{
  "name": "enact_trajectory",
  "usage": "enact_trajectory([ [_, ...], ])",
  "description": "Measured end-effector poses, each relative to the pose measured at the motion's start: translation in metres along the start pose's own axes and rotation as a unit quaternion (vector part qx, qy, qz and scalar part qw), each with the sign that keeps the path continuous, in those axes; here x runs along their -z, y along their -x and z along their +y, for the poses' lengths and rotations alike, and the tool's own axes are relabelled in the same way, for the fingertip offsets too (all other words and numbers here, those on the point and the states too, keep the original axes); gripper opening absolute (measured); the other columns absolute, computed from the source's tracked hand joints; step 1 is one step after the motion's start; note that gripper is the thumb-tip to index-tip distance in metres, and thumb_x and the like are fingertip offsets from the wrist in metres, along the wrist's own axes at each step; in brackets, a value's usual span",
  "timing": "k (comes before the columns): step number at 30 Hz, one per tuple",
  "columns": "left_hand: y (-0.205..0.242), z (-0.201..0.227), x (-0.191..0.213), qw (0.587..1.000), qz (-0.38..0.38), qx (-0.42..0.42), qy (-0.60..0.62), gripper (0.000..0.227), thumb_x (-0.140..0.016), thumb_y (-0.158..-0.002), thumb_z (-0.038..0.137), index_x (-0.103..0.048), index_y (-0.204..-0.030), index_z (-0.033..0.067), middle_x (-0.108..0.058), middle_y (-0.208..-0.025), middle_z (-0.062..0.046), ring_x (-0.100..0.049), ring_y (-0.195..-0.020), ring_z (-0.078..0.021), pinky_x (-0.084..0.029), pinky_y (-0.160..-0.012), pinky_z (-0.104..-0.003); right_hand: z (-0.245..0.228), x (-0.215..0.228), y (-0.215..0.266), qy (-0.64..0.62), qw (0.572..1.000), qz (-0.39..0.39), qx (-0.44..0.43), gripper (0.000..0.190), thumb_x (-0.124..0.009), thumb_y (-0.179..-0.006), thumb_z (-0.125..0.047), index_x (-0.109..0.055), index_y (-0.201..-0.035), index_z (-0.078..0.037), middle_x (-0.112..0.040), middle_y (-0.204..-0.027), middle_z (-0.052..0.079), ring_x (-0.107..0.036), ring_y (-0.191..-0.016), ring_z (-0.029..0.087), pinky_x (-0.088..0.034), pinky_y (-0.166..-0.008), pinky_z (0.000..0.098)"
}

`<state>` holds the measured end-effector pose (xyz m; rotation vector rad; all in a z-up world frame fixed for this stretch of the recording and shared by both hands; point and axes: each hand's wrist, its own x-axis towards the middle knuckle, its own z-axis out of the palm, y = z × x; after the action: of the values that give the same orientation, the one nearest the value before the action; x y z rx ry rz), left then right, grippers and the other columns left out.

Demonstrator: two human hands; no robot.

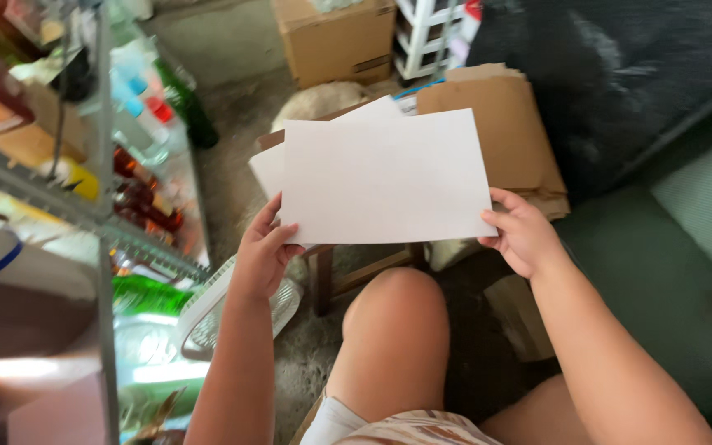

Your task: The person repeatedly picks up stacks of white paper from a small wooden stool and places them onto a metal shelf. The person handles the paper by hand and stacks it neatly on top of existing paper and cardboard on the shelf.

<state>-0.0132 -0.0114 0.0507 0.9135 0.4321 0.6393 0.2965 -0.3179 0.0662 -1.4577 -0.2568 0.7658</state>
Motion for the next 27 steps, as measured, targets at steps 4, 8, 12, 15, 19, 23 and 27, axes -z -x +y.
enact_trajectory([
  [4,0.007,0.017,-0.056,0.991,-0.128,-0.029,0.021,0.075,-0.066,-0.087,-0.006,-0.04,-0.157,0.006,-0.065,-0.122,-0.017,-0.075,-0.095,-0.0272,-0.069,-0.076,-0.038,-0.016,0.038,0.046,-0.03,0.998,0.054,0.035,0.045,-0.065,-0.095,-0.005,-0.061,-0.139,-0.015,-0.073,-0.099,0.01,-0.075,-0.079,0.022,-0.068,-0.066,0.0375],
  [8,-0.004,0.007,-0.108,0.97,-0.237,-0.041,0.042,0.093,-0.073,-0.081,-0.009,-0.03,-0.162,0.0053,-0.055,-0.144,-0.012,-0.072,-0.108,-0.0289,-0.068,-0.084,-0.041,-0.035,0.077,0.097,-0.078,0.986,0.107,0.103,0.046,-0.064,-0.094,-0.002,-0.061,-0.139,-0.01,-0.073,-0.098,0.014,-0.076,-0.078,0.024,-0.068,-0.065,0.0384],
  [12,-0.011,0.012,-0.167,0.946,-0.32,-0.009,0.059,0.091,-0.073,-0.09,0.0,-0.024,-0.165,0.0089,-0.059,-0.144,-0.007,-0.074,-0.091,-0.0152,-0.063,-0.089,-0.03,-0.075,0.086,0.167,-0.052,0.967,0.195,0.157,0.047,-0.066,-0.089,-0.012,-0.063,-0.136,-0.017,-0.072,-0.113,0.001,-0.065,-0.082,0.013,-0.051,-0.057,0.0244],
  [15,-0.015,0.001,-0.217,0.949,-0.309,-0.001,0.058,0.09,-0.078,-0.087,0.007,-0.031,-0.163,0.0106,-0.075,-0.104,-0.005,-0.072,-0.083,-0.0157,-0.058,-0.092,-0.035,-0.093,0.109,0.211,-0.07,0.948,0.246,0.188,0.046,-0.067,-0.089,-0.012,-0.064,-0.134,-0.017,-0.072,-0.114,0.001,-0.067,-0.08,0.013,-0.054,-0.057,0.0236],
  [19,-0.009,-0.003,-0.297,0.946,-0.313,0.003,0.081,0.082,-0.077,-0.083,0.001,-0.043,-0.157,0.0051,-0.065,-0.077,-0.005,-0.059,-0.066,-0.0149,-0.052,-0.072,-0.03,-0.116,0.148,0.26,-0.086,0.92,0.314,0.216,0.047,-0.067,-0.088,-0.011,-0.066,-0.133,-0.022,-0.074,-0.118,0.001,-0.069,-0.08,0.014,-0.054,-0.056,0.0203],
  [23,0.001,-0.003,-0.375,0.952,-0.302,0.006,0.043,0.076,-0.077,-0.084,0.005,-0.047,-0.154,0.0012,-0.065,-0.081,-0.002,-0.065,-0.072,-0.0083,-0.055,-0.07,-0.018,-0.153,0.167,0.304,-0.086,0.889,0.367,0.259,0.05,-0.063,-0.088,-0.012,-0.067,-0.137,-0.017,-0.075,-0.116,0.001,-0.07,-0.082,0.013,-0.051,-0.057,0.0126],
  [27,0.004,-0.008,-0.446,0.956,-0.291,0.012,0.04,0.072,-0.077,-0.083,0.003,-0.051,-0.149,-0.0052,-0.066,-0.083,-0.005,-0.065,-0.077,-0.0109,-0.063,-0.079,-0.024,-0.185,0.192,0.333,-0.101,0.853,0.44,0.262,0.045,-0.066,-0.087,-0.013,-0.068,-0.131,-0.022,-0.076,-0.111,-0.005,-0.071,-0.081,0.009,-0.05,-0.059,0.01],
])
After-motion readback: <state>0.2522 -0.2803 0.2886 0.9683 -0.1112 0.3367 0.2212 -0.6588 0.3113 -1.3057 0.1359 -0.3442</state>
